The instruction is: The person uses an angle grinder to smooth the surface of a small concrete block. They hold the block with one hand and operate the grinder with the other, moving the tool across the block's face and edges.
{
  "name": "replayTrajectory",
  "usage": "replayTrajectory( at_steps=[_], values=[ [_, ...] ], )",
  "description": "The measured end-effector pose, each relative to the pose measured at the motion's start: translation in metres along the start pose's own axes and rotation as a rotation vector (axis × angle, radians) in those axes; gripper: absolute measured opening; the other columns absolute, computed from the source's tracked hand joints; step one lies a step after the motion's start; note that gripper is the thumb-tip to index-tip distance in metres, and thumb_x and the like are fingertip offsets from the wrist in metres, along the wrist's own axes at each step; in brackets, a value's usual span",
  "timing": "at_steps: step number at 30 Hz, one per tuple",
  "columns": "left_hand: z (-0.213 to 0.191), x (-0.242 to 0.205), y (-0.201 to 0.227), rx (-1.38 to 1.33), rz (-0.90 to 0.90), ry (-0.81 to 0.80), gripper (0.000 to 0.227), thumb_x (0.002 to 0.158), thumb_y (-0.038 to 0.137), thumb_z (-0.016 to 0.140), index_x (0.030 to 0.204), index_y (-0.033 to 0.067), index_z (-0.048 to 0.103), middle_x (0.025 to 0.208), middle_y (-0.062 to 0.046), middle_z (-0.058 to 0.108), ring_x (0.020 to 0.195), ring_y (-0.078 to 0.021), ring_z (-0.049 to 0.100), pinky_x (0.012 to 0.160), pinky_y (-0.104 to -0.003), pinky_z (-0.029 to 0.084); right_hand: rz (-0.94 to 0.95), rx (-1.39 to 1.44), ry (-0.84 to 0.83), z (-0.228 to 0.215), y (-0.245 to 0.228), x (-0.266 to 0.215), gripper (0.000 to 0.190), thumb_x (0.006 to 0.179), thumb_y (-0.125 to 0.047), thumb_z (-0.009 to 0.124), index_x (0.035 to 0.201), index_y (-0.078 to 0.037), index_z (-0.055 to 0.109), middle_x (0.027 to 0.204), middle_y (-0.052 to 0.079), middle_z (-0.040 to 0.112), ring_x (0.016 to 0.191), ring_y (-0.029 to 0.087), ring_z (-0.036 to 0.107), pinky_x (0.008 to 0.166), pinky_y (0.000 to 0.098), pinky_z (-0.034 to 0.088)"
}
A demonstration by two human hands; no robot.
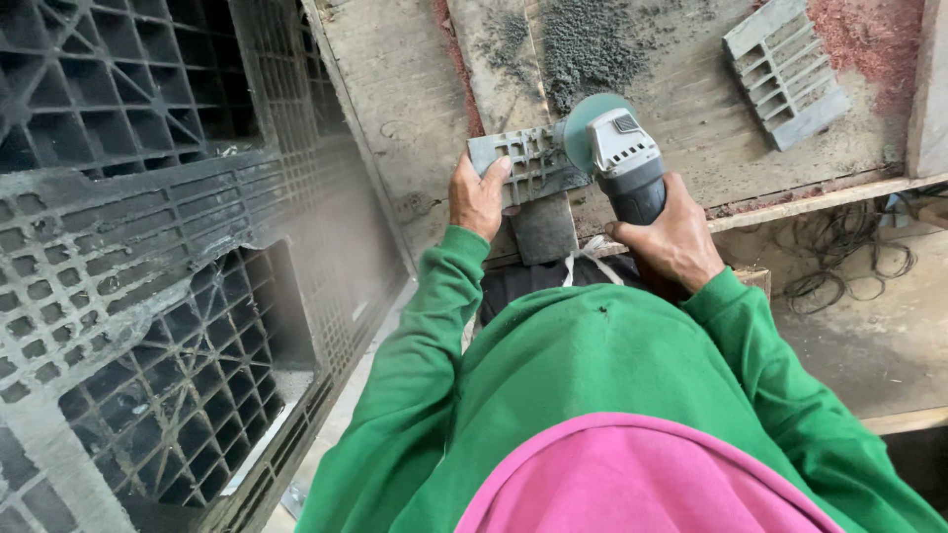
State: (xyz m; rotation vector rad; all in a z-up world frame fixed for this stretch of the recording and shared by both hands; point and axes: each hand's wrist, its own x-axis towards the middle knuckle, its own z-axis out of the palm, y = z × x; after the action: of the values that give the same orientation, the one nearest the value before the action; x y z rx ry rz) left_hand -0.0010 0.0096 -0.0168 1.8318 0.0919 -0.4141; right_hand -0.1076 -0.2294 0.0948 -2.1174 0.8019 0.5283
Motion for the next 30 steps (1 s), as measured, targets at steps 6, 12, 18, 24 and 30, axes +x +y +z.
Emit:
replayTrajectory(
  at_steps=[6,12,18,24,30],
  values=[
    [0.004,-0.004,0.002,0.065,-0.041,0.045,0.033,0.093,0.027,0.072,0.109,-0.0013,0.065,0.095,-0.017,0.075,0.086,-0.0287,0.072,0.082,-0.040,0.055,-0.015,-0.101,-0.052,-0.006,-0.008,0.020,0.076,0.067,-0.034,0.086,0.124,0.004,0.053,0.103,0.028,0.069,0.095,0.041,0.069,0.085,0.0490,0.053],
    [0.004,-0.007,0.005,0.048,-0.069,0.049,0.035,0.093,0.029,0.071,0.109,-0.0016,0.064,0.094,-0.017,0.074,0.085,-0.0281,0.072,0.080,-0.040,0.056,-0.025,-0.068,-0.123,-0.007,-0.010,0.028,0.074,0.069,-0.032,0.083,0.127,0.003,0.052,0.103,0.029,0.070,0.094,0.042,0.070,0.086,0.0495,0.053],
    [0.000,-0.004,0.011,0.076,-0.084,0.021,0.037,0.094,0.031,0.069,0.113,-0.0007,0.065,0.096,-0.015,0.075,0.085,-0.0274,0.072,0.080,-0.039,0.056,-0.003,-0.045,-0.156,-0.010,-0.019,0.033,0.074,0.069,-0.032,0.081,0.126,0.003,0.051,0.103,0.027,0.070,0.090,0.039,0.072,0.081,0.0483,0.056],
    [0.000,0.006,0.014,0.030,-0.131,0.025,0.036,0.093,0.029,0.069,0.113,-0.0004,0.064,0.096,-0.015,0.075,0.086,-0.0277,0.072,0.080,-0.040,0.057,0.005,-0.081,-0.149,-0.012,-0.027,0.035,0.072,0.070,-0.032,0.082,0.125,0.003,0.052,0.102,0.027,0.070,0.090,0.040,0.071,0.082,0.0497,0.055],
    [-0.005,0.012,0.015,0.052,-0.104,-0.019,0.035,0.094,0.027,0.069,0.116,0.0005,0.064,0.101,-0.015,0.076,0.090,-0.0264,0.072,0.083,-0.039,0.056,0.017,-0.102,-0.150,-0.011,-0.032,0.036,0.070,0.069,-0.031,0.082,0.123,0.001,0.052,0.100,0.027,0.071,0.089,0.040,0.072,0.081,0.0500,0.055]
  ],
)
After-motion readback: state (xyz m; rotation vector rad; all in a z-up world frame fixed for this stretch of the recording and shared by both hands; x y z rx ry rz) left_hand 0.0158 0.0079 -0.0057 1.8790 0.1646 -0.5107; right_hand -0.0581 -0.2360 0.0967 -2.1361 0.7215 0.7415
